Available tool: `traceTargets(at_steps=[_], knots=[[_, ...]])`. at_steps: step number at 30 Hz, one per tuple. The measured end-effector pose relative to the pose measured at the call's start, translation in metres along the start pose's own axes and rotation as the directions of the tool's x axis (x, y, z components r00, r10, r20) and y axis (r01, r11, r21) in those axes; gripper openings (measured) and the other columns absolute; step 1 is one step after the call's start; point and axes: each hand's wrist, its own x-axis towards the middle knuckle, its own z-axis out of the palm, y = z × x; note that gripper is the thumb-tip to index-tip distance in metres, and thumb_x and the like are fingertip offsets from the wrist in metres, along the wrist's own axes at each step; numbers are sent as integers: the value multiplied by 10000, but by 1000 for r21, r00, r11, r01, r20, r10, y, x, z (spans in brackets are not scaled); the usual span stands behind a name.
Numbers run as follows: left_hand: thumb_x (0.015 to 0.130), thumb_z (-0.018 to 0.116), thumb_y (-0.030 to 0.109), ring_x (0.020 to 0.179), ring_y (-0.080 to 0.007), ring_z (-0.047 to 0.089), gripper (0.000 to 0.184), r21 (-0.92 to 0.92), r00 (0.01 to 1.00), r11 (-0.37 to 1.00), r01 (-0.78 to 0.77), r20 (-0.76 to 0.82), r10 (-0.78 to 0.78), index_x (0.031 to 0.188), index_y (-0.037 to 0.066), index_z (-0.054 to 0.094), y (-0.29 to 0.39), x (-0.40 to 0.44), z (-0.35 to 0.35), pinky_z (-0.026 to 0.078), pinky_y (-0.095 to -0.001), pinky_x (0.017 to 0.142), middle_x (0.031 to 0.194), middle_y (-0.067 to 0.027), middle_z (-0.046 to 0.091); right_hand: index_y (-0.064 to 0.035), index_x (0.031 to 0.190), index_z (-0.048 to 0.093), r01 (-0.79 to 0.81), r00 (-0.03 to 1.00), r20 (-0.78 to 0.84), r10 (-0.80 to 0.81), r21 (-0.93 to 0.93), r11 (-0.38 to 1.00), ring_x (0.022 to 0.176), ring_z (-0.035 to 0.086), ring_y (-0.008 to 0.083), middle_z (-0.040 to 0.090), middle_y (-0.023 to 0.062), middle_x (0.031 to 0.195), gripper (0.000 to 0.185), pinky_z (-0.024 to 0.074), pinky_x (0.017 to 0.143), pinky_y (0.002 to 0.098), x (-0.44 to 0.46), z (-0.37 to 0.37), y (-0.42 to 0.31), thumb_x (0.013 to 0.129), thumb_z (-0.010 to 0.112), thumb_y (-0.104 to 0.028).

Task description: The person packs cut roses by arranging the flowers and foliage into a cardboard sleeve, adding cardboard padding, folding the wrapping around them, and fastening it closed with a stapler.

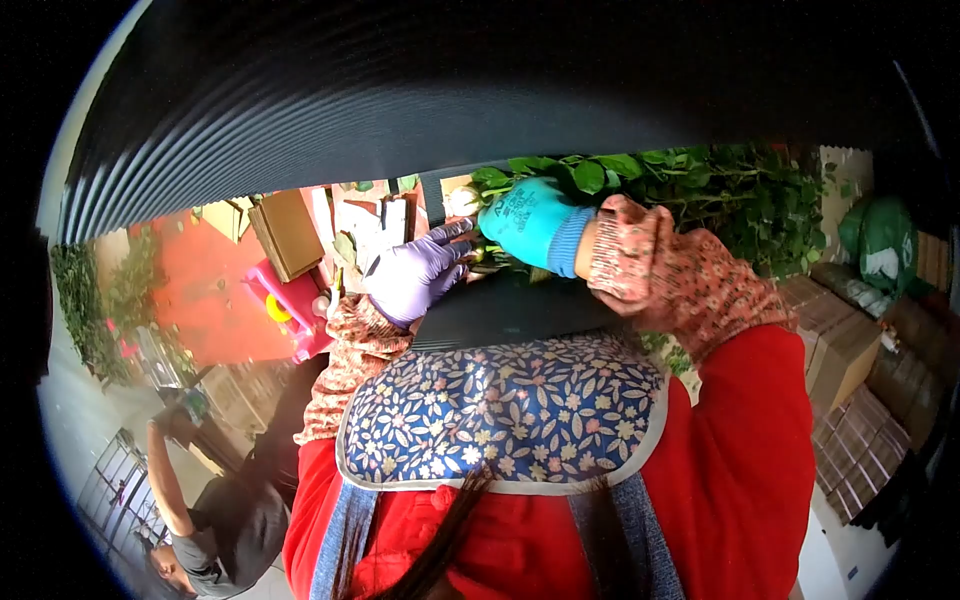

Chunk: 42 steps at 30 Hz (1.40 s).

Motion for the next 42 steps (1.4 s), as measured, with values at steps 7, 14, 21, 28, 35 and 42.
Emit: traceTargets(at_steps=[7,14,21,28,35,42], knots=[[1027,354,36,1082,-141,587,418,-781,645,-94,617,571,-507,1419,121,473,14,15,3,476,-232,852,1286,-38,618,40,1204,585,-318,937,-229,265,-239,918,651,674,244,679,80,765,407,508,500,473,4,-5,0,844,608,-148],[958,400,-92,1059,-128,604,486,-725,842,438,532,397,-365,1417,56,463,-1,1,10,491,-207,840,1346,-45,571,-74,1004,618,-140,886,-433,167,95,986,634,668,249,652,71,718,165,491,488,462,16,26,10,849,578,-115],[838,616,-51,956,-318,674,249,-216,999,976,-28,-23,23,1076,-9,677,-13,-7,8,548,-362,764,1170,-209,652,-87,864,634,-94,746,-655,120,74,993,544,618,273,602,100,609,105,460,455,449,18,51,1,846,596,-183],[778,744,50,795,-259,666,428,83,998,996,22,-59,-18,1196,76,656,-7,4,-9,543,-351,700,1332,-169,595,-94,775,651,-119,691,-692,210,178,977,566,631,252,644,81,653,80,483,474,432,59,78,-17,764,638,-172],[784,753,108,697,-250,638,531,95,986,981,166,2,-167,1296,163,623,4,8,-8,524,-369,632,1310,-135,611,-36,921,677,33,781,-615,113,220,975,719,680,304,695,141,824,214,548,637,432,88,93,-28,768,645,-183],[808,715,132,818,-281,657,465,108,991,985,132,-5,-132,1264,162,632,4,5,-3,532,-401,704,1218,-122,640,-41,1023,670,318,802,-594,-69,325,891,786,681,293,697,144,898,240,551,683,408,26,55,8,821,631,-166]])
